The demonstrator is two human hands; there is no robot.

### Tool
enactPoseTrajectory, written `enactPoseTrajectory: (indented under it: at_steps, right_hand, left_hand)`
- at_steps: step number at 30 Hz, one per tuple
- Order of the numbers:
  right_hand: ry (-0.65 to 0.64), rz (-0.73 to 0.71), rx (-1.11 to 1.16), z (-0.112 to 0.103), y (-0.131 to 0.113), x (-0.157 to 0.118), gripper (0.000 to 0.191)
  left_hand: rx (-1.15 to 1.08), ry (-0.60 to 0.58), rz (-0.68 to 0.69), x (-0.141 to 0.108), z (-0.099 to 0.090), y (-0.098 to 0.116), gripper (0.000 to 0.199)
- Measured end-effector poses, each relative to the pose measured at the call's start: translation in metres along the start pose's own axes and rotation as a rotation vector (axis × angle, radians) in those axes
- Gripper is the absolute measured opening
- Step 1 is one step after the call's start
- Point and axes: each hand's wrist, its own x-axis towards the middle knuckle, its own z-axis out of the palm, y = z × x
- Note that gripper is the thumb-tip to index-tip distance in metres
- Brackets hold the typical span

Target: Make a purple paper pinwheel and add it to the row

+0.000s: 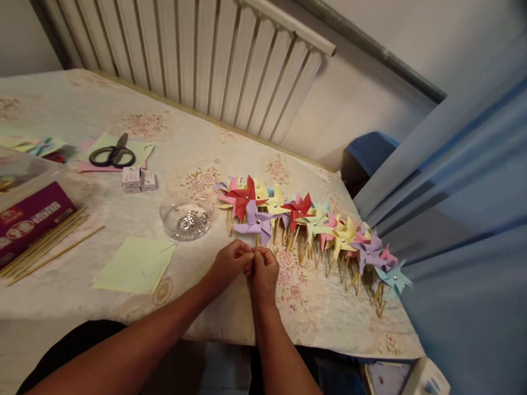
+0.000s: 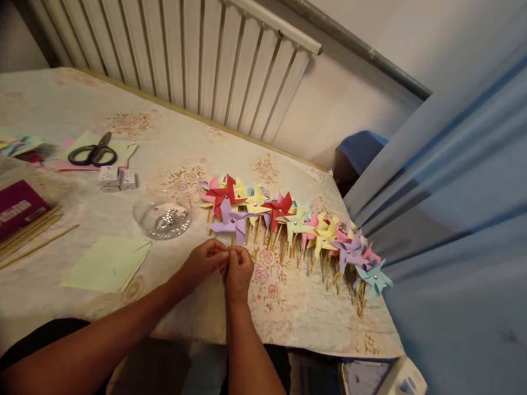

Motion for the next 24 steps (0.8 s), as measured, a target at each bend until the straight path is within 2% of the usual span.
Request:
enactPoseTrajectory:
  at_steps: [3, 9, 16, 24]
  right_hand:
    - [-0.049, 0.03, 0.092, 0.005, -0.003, 0.0, 0.017]
    - [-0.096, 0.057, 0.113, 0.014, -0.01, 0.0, 0.015]
    - [-0.091, 0.082, 0.136, 0.014, -0.011, 0.0, 0.017]
    - [-0.083, 0.068, 0.123, 0.013, -0.01, 0.0, 0.019]
  left_hand:
    - [-0.028, 0.036, 0.01, 0.001, -0.002, 0.002, 0.02]
    - [-0.066, 0.095, -0.002, 0.003, -0.005, 0.008, 0.025]
    - [0.064, 0.225, 0.034, 0.003, -0.015, 0.014, 0.026]
    - [-0.024, 0.222, 0.082, 0.002, -0.024, 0.021, 0.031]
